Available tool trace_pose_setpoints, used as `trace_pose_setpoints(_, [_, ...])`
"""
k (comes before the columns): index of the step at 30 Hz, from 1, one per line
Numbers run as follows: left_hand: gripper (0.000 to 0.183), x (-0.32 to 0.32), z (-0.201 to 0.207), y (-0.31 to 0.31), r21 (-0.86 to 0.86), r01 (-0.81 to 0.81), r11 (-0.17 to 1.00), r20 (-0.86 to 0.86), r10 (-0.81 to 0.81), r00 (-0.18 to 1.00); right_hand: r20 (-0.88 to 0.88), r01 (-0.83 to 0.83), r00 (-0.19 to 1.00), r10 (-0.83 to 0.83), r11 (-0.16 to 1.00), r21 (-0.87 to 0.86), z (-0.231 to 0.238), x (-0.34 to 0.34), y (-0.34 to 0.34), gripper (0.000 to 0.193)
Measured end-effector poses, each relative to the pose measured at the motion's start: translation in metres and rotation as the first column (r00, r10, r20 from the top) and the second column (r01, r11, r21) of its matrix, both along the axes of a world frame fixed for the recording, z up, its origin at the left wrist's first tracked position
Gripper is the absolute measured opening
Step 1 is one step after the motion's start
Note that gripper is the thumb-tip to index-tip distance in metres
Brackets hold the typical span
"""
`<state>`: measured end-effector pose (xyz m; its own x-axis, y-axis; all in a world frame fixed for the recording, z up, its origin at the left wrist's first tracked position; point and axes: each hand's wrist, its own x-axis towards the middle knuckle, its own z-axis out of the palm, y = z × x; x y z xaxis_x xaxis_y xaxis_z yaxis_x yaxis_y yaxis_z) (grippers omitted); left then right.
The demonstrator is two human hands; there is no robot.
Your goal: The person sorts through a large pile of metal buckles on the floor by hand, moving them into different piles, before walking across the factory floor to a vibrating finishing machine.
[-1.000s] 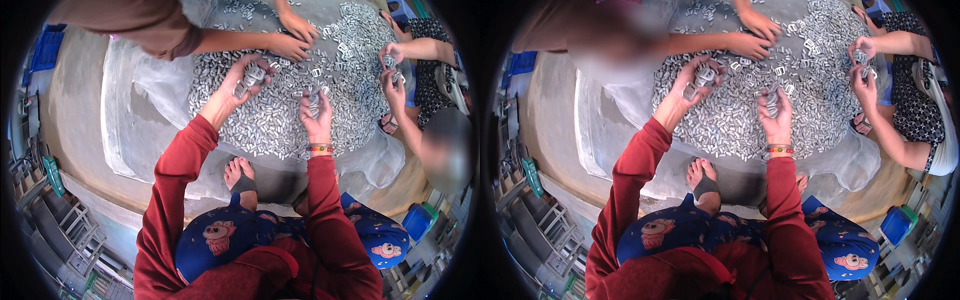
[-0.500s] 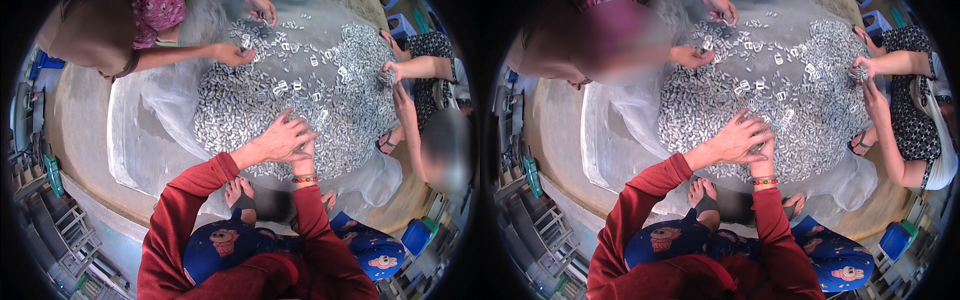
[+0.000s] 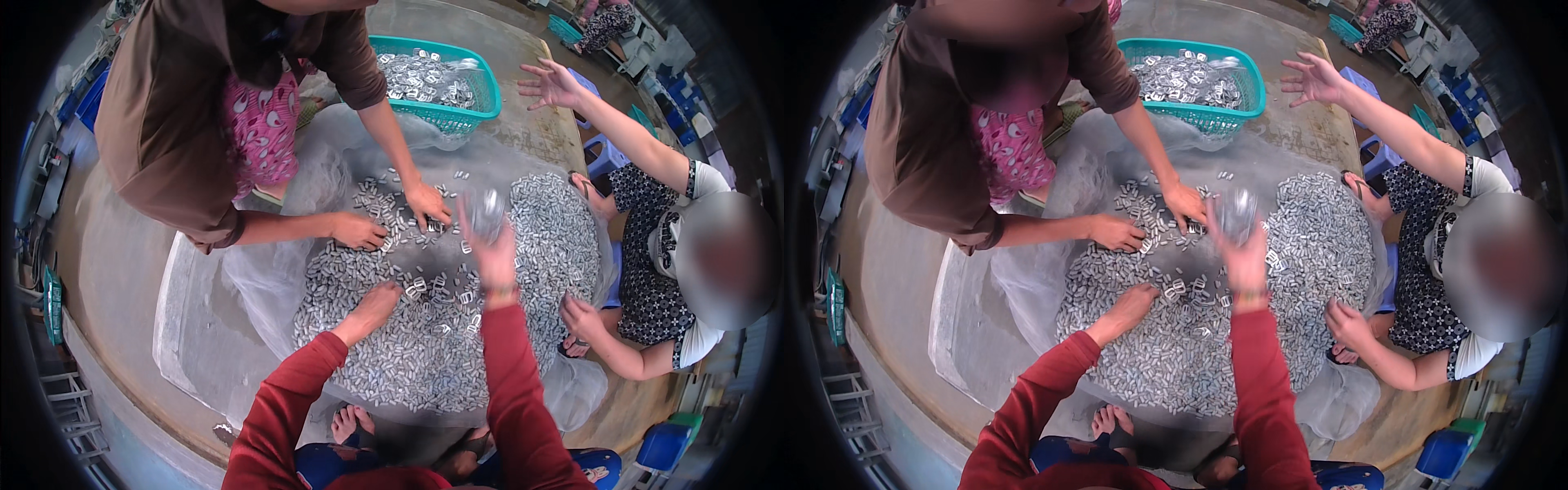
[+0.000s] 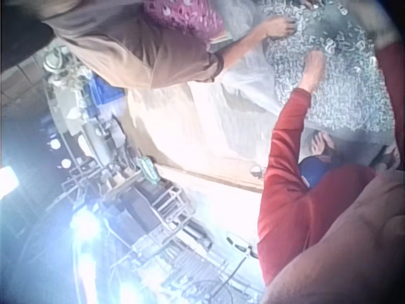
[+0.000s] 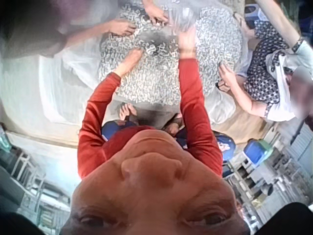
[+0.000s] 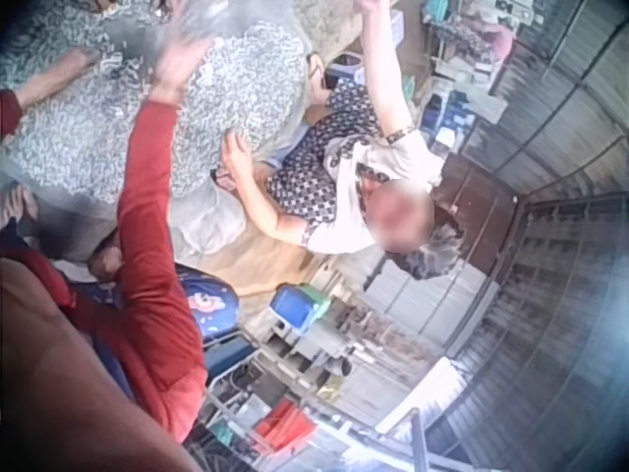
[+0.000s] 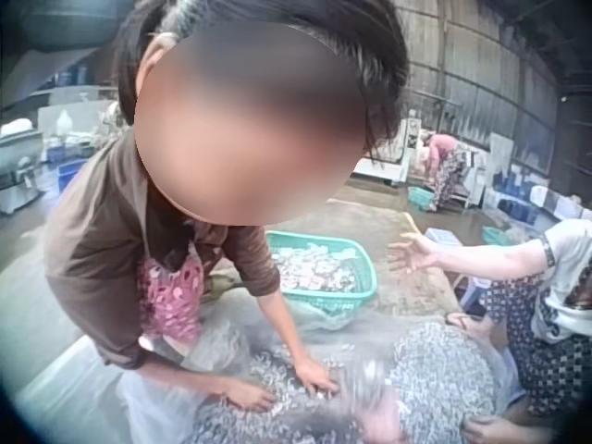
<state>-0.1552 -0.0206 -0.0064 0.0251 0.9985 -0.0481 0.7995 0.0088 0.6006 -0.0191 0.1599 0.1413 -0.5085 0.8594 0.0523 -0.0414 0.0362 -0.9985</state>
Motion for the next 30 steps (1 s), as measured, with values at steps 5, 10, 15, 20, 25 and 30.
trace_pose_setpoints(5, [0.030, -0.019, 0.037, 0.000, -0.183, -0.308, 0.934, 0.602, 0.354, 0.715, -0.559, -0.127, 0.726, -0.399, 0.722, -0.680, 0.120, -0.072, 0.101, 0.055])
trace_pose_setpoints(10, [0.031, -0.043, 0.044, -0.005, -0.503, -0.086, 0.860, 0.863, 0.505, 0.007, -0.460, -0.090, 0.887, -0.042, 0.961, -0.262, 0.038, -0.013, 0.066, 0.041])
trace_pose_setpoints(15, [0.045, -0.020, 0.036, 0.034, -0.188, -0.103, 0.977, 0.465, 0.181, 0.867, 0.778, -0.008, 0.624, 0.074, 0.996, -0.089, -0.102, 0.076, 0.032, 0.047])
trace_pose_setpoints(20, [0.041, -0.001, -0.009, 0.050, 0.046, 0.000, 0.999, -0.136, 0.006, 0.991, 0.935, -0.358, 0.299, -0.189, 0.886, 0.293, -0.137, 0.055, -0.085, 0.079])
trace_pose_setpoints(25, [0.033, 0.030, -0.016, 0.045, -0.005, 0.105, 0.994, -0.169, -0.104, 0.980, 0.897, -0.356, 0.396, -0.196, 0.868, 0.346, -0.161, 0.081, -0.146, 0.063])
trace_pose_setpoints(30, [0.027, 0.040, -0.006, 0.007, -0.022, 0.089, 0.996, -0.110, -0.090, 0.990, 0.828, -0.126, 0.556, -0.074, 0.977, 0.171, -0.142, 0.074, -0.155, 0.047])
